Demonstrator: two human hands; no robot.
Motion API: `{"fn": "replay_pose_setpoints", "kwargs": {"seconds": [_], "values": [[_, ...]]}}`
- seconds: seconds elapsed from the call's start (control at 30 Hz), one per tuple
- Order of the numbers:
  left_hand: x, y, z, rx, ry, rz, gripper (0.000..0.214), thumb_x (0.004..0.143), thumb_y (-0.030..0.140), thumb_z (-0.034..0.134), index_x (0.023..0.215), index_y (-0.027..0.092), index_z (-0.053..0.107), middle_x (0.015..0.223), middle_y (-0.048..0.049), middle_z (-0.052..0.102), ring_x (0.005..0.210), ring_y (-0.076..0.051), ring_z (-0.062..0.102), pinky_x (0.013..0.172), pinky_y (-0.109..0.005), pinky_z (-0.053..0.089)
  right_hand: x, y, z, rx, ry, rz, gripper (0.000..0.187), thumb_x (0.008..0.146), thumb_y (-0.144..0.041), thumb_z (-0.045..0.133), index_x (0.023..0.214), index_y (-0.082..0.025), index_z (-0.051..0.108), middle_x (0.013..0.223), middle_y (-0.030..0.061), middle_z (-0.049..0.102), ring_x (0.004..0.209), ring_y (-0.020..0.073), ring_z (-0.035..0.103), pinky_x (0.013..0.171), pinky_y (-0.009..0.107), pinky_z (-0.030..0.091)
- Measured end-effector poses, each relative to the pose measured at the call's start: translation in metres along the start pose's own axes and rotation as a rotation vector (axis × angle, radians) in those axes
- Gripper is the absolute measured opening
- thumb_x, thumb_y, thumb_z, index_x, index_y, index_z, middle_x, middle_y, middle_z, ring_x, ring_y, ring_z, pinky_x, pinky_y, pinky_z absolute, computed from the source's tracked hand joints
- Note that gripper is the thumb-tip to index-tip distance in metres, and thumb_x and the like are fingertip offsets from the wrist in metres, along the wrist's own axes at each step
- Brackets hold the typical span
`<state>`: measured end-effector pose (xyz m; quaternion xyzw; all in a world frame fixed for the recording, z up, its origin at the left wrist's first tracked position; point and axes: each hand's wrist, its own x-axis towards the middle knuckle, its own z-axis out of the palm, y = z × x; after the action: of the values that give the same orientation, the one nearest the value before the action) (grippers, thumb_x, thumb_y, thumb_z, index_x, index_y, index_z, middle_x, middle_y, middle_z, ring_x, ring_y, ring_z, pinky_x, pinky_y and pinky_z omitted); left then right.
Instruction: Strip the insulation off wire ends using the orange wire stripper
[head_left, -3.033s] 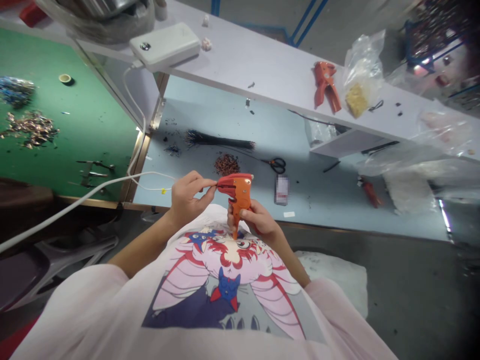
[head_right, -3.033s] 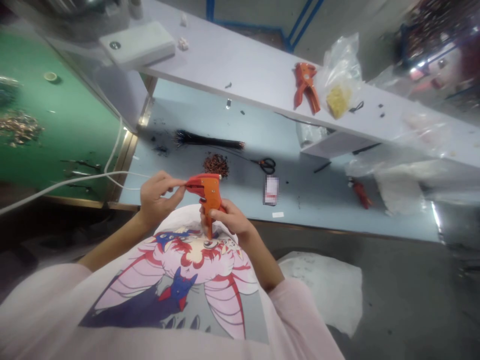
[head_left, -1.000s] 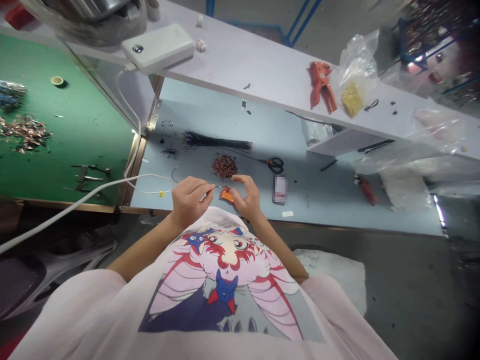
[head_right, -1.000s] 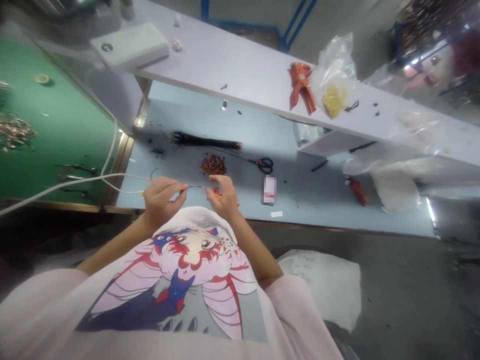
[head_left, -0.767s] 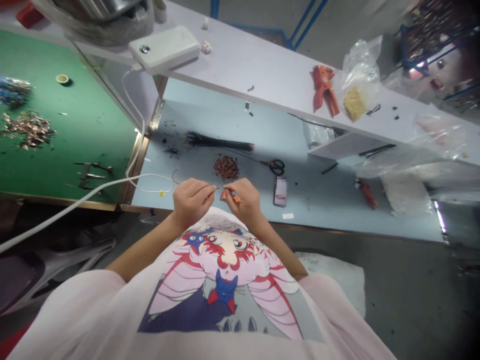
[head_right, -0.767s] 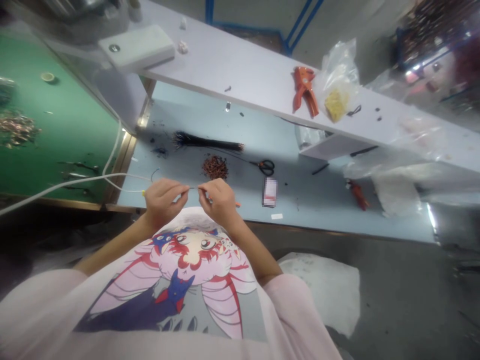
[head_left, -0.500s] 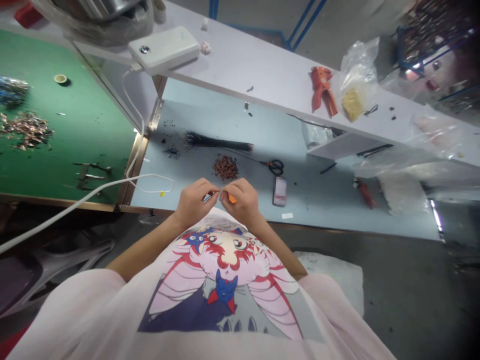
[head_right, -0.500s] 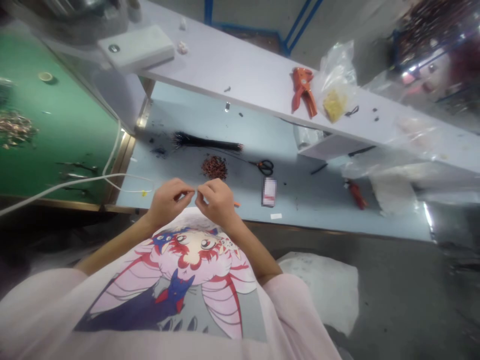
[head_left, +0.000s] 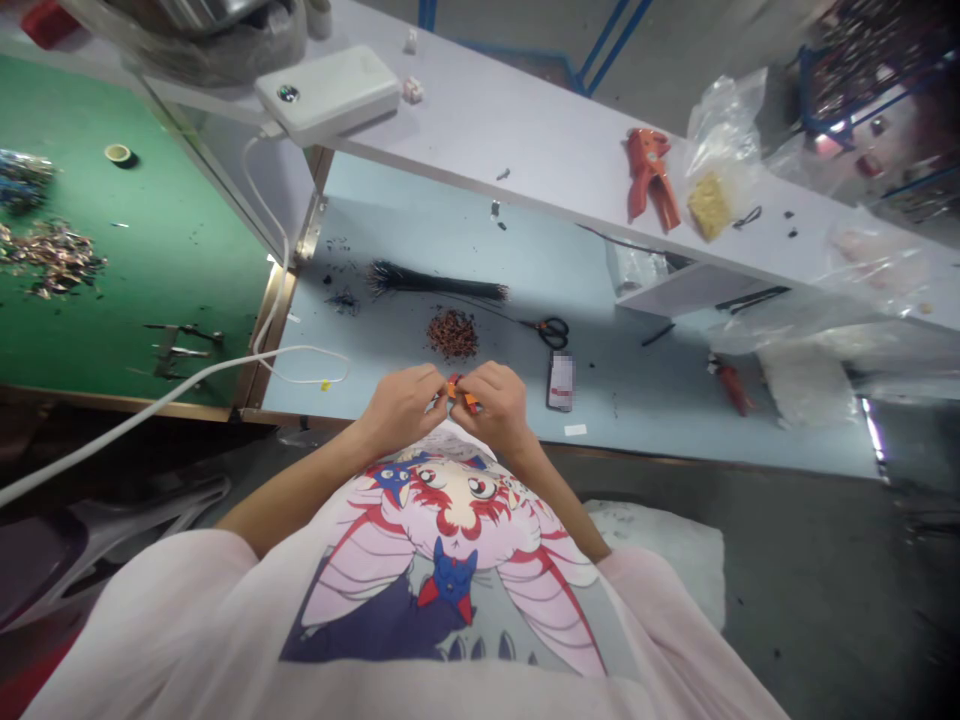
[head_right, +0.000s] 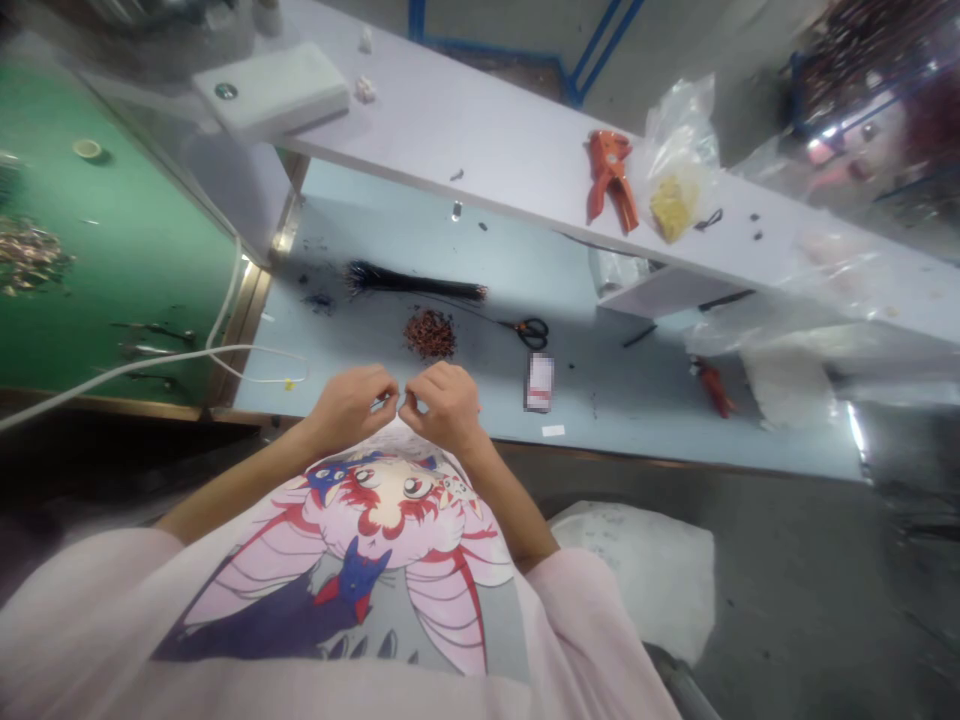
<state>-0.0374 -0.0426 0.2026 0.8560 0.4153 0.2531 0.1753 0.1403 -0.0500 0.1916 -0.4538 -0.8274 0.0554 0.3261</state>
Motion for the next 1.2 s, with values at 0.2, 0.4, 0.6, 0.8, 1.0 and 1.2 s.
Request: {"fn": "replay_pose_setpoints", "kwargs": {"seconds": [0.2,0.4,0.6,0.8,1.0,1.2], "values": [[0.000,-0.002,0.002,-0.014,-0.048,0.066,0.015,0.084,0.017,0.046,0.073,0.015,0.056,0.067,-0.0012,0.054,0.062,-0.013,0.048,0.058,-0.025,0.033,-0.001,0.004,-0.009,-0.020,0.001,-0.041,0.013,0.071,-0.009,0.056,0.065,-0.021,0.056,0.064,0.0008,0.060,0.065,0.0162,0.049,0.060,0.031,0.034],[-0.003,-0.006,-0.001,-0.275,-0.098,-0.071,0.012,0.084,0.017,0.048,0.078,0.015,0.058,0.073,-0.0017,0.060,0.067,-0.012,0.053,0.064,-0.024,0.039,0.003,0.012,-0.032,0.023,0.022,0.023,0.012,0.071,-0.009,0.056,0.068,-0.021,0.056,0.066,0.0017,0.061,0.064,0.0170,0.050,0.060,0.031,0.038],[0.003,0.001,-0.002,-0.580,-0.151,-0.194,0.019,0.088,0.033,0.051,0.093,0.017,0.061,0.088,-0.0029,0.066,0.082,-0.015,0.059,0.077,-0.029,0.045,0.009,0.002,-0.030,0.072,0.022,-0.058,0.010,0.073,-0.011,0.057,0.071,-0.021,0.057,0.070,0.0024,0.062,0.066,0.0163,0.052,0.060,0.030,0.041],[0.005,0.005,-0.005,-0.654,-0.152,-0.222,0.025,0.090,0.027,0.043,0.073,0.015,0.057,0.067,0.0017,0.057,0.065,-0.011,0.050,0.062,-0.022,0.040,0.008,-0.005,-0.017,0.067,-0.039,-0.071,0.009,0.075,-0.012,0.055,0.074,-0.020,0.057,0.070,0.0029,0.060,0.068,0.0164,0.052,0.062,0.029,0.039],[-0.019,-0.008,0.009,-0.514,-0.270,-0.133,0.021,0.086,0.023,0.037,0.070,0.017,0.050,0.064,0.0011,0.052,0.061,-0.011,0.047,0.059,-0.022,0.035,-0.004,-0.011,-0.001,-0.019,-0.155,-0.119,0.006,0.066,-0.014,0.050,0.065,-0.020,0.050,0.063,0.0023,0.052,0.063,0.0167,0.045,0.057,0.029,0.030],[-0.041,-0.026,0.025,-0.422,-0.349,-0.015,0.017,0.074,0.020,0.040,0.059,0.019,0.031,0.051,0.0045,0.031,0.049,-0.009,0.030,0.049,-0.023,0.024,-0.012,-0.011,0.015,0.032,-0.149,-0.261,0.009,0.058,-0.014,0.048,0.059,-0.021,0.042,0.056,-0.0016,0.047,0.054,0.0134,0.040,0.050,0.028,0.020]]}}
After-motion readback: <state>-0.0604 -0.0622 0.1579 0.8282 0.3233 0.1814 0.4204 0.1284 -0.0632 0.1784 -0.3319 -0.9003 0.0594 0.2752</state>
